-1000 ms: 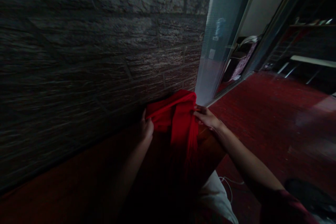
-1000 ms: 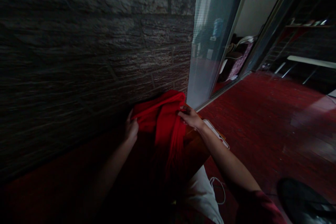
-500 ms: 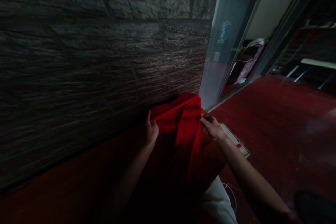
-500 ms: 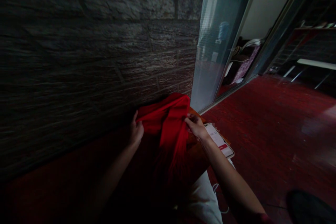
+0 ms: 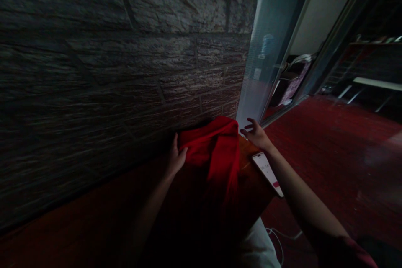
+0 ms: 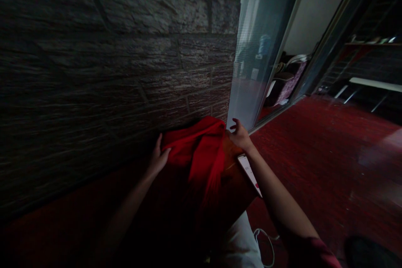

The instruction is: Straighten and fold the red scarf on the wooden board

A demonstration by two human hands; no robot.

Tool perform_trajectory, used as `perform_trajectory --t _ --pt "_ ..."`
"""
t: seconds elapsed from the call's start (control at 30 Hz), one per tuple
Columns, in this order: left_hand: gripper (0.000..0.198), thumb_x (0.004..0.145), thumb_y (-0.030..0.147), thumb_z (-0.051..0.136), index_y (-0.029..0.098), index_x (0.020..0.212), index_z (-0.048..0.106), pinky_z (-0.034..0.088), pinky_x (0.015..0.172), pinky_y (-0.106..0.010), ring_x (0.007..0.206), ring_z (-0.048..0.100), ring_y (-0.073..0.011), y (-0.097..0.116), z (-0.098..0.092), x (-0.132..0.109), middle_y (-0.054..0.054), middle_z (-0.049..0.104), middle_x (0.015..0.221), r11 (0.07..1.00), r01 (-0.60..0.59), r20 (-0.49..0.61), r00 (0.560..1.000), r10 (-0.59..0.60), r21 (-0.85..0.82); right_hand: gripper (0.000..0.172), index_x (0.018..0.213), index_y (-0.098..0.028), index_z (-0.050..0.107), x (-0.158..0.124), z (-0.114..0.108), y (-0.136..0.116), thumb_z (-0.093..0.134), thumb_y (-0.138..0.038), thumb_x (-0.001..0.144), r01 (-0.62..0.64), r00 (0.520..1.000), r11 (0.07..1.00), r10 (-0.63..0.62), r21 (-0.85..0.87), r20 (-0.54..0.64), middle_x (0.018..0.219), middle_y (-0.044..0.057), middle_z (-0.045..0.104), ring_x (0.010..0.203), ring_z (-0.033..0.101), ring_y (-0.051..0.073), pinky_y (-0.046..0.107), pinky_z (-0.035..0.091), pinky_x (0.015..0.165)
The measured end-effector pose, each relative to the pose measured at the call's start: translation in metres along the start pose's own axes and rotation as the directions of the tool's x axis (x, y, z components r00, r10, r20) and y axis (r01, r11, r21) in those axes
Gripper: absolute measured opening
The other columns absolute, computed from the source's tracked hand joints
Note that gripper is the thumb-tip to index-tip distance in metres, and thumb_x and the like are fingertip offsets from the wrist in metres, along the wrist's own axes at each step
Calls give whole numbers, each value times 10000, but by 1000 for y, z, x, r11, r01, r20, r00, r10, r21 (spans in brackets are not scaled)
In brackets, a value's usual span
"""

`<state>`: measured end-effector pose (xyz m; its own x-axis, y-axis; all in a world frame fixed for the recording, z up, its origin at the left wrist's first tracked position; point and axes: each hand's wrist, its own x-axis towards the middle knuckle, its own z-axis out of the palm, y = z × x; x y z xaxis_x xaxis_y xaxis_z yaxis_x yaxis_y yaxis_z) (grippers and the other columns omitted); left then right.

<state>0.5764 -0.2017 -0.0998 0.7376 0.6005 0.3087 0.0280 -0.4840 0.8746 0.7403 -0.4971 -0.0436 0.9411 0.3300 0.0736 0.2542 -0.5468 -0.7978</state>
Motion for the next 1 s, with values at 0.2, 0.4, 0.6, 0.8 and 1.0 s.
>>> perform_trajectory --t 0.2,0.4,0.6,0.8,1.0 --pt "750 854 304 612 170 1532 321 173 1240 -469 1488 277 -277 0 -12 15 -151 302 1603 976 -187 199 966 163 107 661 1405 -141 505 64 17 -23 730 -214 788 76 997 924 -60 -375 54 1268 228 586 1180 588 345 398 466 980" --pt "701 862 135 480 196 1541 319 213 1245 -432 1471 323 -237 -11 -3 0 -106 342 1593 923 -323 180 941 288 210 287 1193 -113 625 78 42 -8 563 -288 973 39 997 893 -8 -447 71 1182 155 651 1146 615 260 460 468 1010" --pt "724 856 111 477 197 1552 297 257 1234 -444 1450 364 -243 -10 2 -7 -105 366 1580 922 -287 137 956 259 259 279 1254 -134 587 73 55 22 512 -214 998 53 996 941 -26 -333 85 1191 109 658 1074 646 202 395 508 967" --pt "692 869 147 461 127 1543 309 275 1224 -449 1443 377 -265 -13 -2 -2 -159 375 1564 909 -303 174 949 262 287 245 1193 -121 600 77 44 30 461 -159 994 109 979 981 -78 -160 187 902 45 698 756 669 132 259 543 705" --pt "695 874 161 468 175 1549 300 253 1231 -442 1457 350 -248 -17 -1 -5 -130 356 1580 911 -328 136 943 303 249 270 1030 -118 644 89 30 25 564 -370 979 139 980 978 -113 -156 167 823 23 663 698 627 127 281 525 698"
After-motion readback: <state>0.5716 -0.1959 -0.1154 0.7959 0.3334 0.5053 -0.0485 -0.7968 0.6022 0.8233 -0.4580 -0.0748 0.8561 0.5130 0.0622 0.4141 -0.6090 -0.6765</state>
